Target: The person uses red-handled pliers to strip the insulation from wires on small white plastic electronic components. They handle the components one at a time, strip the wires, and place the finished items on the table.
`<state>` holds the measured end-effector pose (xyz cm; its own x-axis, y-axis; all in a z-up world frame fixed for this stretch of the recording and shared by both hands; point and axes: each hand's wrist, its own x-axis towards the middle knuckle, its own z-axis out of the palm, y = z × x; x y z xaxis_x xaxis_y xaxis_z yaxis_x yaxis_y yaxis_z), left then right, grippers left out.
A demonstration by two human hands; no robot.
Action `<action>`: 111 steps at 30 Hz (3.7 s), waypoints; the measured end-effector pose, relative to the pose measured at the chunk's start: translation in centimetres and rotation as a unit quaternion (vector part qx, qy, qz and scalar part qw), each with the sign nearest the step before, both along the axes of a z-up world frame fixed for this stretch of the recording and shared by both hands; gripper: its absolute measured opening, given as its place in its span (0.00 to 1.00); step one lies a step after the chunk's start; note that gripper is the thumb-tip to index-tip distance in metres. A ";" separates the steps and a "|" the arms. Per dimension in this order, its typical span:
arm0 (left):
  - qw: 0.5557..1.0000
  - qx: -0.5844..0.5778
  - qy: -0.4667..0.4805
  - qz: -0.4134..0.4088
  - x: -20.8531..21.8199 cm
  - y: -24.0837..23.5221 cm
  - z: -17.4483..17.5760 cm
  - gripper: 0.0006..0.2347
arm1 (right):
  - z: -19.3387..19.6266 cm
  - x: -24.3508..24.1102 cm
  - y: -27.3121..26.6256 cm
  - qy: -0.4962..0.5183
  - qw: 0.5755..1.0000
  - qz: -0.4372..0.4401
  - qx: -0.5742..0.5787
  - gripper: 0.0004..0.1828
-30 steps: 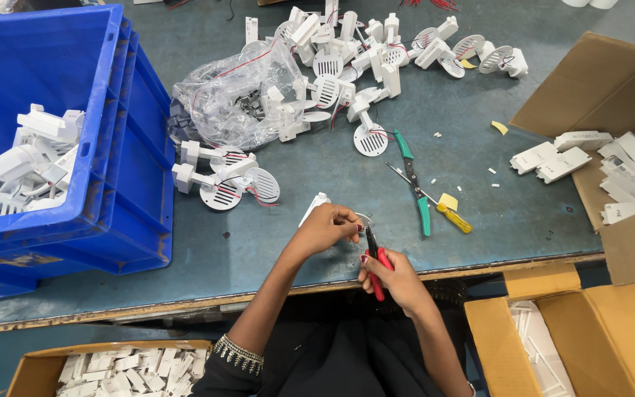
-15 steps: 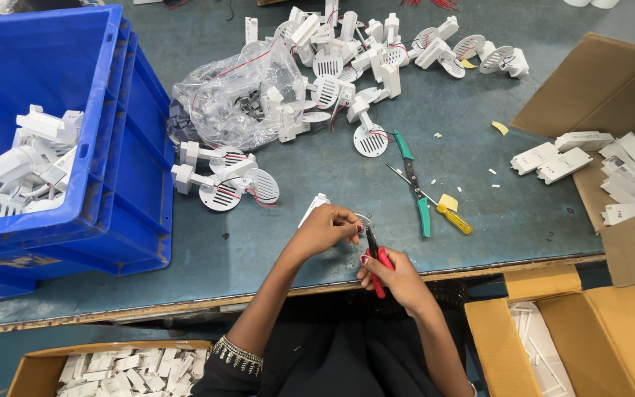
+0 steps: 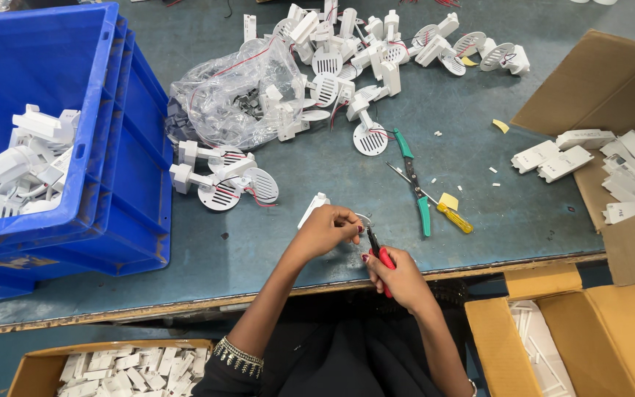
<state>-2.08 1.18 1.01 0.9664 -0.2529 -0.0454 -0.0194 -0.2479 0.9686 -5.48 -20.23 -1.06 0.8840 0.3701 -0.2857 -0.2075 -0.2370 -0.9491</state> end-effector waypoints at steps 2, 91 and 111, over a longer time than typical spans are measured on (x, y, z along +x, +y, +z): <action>1.000 0.012 -0.002 0.010 -0.1 -0.2 0.3 0.08 | 0.1 0.2 0.1 0.011 1.000 -0.006 -0.012 0.19; 0.992 -0.009 -0.086 0.092 -2.3 -1.3 -0.3 0.06 | 0.8 2.0 -5.7 -0.457 0.822 -0.327 -0.092 0.08; 0.994 0.006 -0.088 0.063 -7.1 -2.3 2.6 0.08 | 2.0 -1.5 -0.9 -0.083 0.980 -0.068 0.165 0.10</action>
